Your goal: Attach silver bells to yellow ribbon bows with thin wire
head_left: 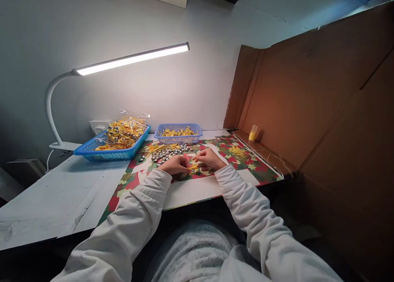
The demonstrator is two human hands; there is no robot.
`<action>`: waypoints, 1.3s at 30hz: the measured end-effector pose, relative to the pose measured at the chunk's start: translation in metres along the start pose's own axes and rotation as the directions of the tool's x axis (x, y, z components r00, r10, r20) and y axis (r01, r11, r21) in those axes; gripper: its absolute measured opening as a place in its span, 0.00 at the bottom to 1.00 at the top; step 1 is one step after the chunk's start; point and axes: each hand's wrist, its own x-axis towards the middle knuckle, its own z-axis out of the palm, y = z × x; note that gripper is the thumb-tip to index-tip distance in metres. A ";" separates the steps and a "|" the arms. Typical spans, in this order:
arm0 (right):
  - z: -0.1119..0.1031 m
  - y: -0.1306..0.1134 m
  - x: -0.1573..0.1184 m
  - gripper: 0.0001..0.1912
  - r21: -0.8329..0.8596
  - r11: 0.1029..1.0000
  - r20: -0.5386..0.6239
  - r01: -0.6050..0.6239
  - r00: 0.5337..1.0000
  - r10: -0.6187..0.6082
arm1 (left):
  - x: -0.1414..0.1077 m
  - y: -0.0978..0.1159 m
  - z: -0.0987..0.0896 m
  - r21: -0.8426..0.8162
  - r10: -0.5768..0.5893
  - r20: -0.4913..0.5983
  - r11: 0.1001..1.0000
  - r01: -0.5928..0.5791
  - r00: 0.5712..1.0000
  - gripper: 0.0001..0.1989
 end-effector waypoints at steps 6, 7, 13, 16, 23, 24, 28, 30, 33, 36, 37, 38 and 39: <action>-0.003 -0.001 -0.006 0.08 0.096 0.995 0.053 -0.040 0.998 0.035 | 0.005 -0.003 0.001 -0.236 0.005 -0.090 0.971 -0.026 0.996 0.14; -0.003 -0.002 -0.008 0.08 0.093 0.994 0.050 -0.049 0.998 0.044 | 0.005 -0.003 0.001 -0.256 0.003 -0.097 0.966 -0.028 0.995 0.14; 0.003 -0.006 -0.012 0.08 0.069 0.997 -0.003 -0.017 1.000 0.018 | 0.004 0.000 0.004 -0.345 0.003 -0.134 0.937 -0.049 0.991 0.17; 0.007 -0.003 -0.010 0.09 0.055 0.998 -0.054 0.025 0.998 -0.022 | 0.004 0.002 0.007 -0.371 0.015 -0.166 0.925 -0.077 0.986 0.19; 0.012 0.007 -0.002 0.09 -0.036 0.983 -0.160 0.178 0.970 -0.181 | 0.008 0.001 0.015 -0.347 -0.010 -0.268 0.934 -0.087 0.963 0.21; 0.012 0.008 -0.002 0.09 -0.054 0.980 -0.168 0.190 0.966 -0.196 | 0.008 0.001 0.015 -0.339 -0.011 -0.278 0.937 -0.087 0.960 0.21; 0.013 0.011 -0.001 0.07 -0.102 0.971 -0.200 0.217 0.951 -0.234 | 0.009 -0.002 0.017 -0.260 0.020 -0.332 0.959 -0.112 0.943 0.21; 0.014 0.011 0.000 0.07 -0.109 0.970 -0.207 0.216 0.950 -0.234 | 0.010 -0.003 0.018 -0.214 0.040 -0.369 0.969 -0.126 0.929 0.22; 0.016 0.010 -0.001 0.07 -0.126 0.970 -0.204 0.209 0.951 -0.232 | 0.010 -0.004 0.019 -0.179 0.049 -0.417 0.975 -0.135 0.908 0.21; 0.020 0.008 -0.003 0.07 -0.183 0.965 -0.239 0.188 0.944 -0.229 | 0.010 -0.003 0.021 -0.194 0.029 -0.423 0.973 -0.121 0.906 0.19; 0.020 0.007 -0.005 0.07 -0.212 0.962 -0.274 0.171 0.935 -0.226 | 0.010 -0.002 0.021 -0.210 0.012 -0.426 0.971 -0.111 0.905 0.17; 0.021 0.006 -0.006 0.09 -0.245 0.958 -0.320 0.151 0.920 -0.227 | 0.010 -0.002 0.021 -0.231 -0.013 -0.427 0.968 -0.096 0.904 0.16; 0.021 0.005 -0.007 0.10 -0.283 0.950 -0.361 0.134 0.902 -0.235 | 0.010 -0.001 0.021 -0.259 -0.044 -0.425 0.963 -0.075 0.904 0.15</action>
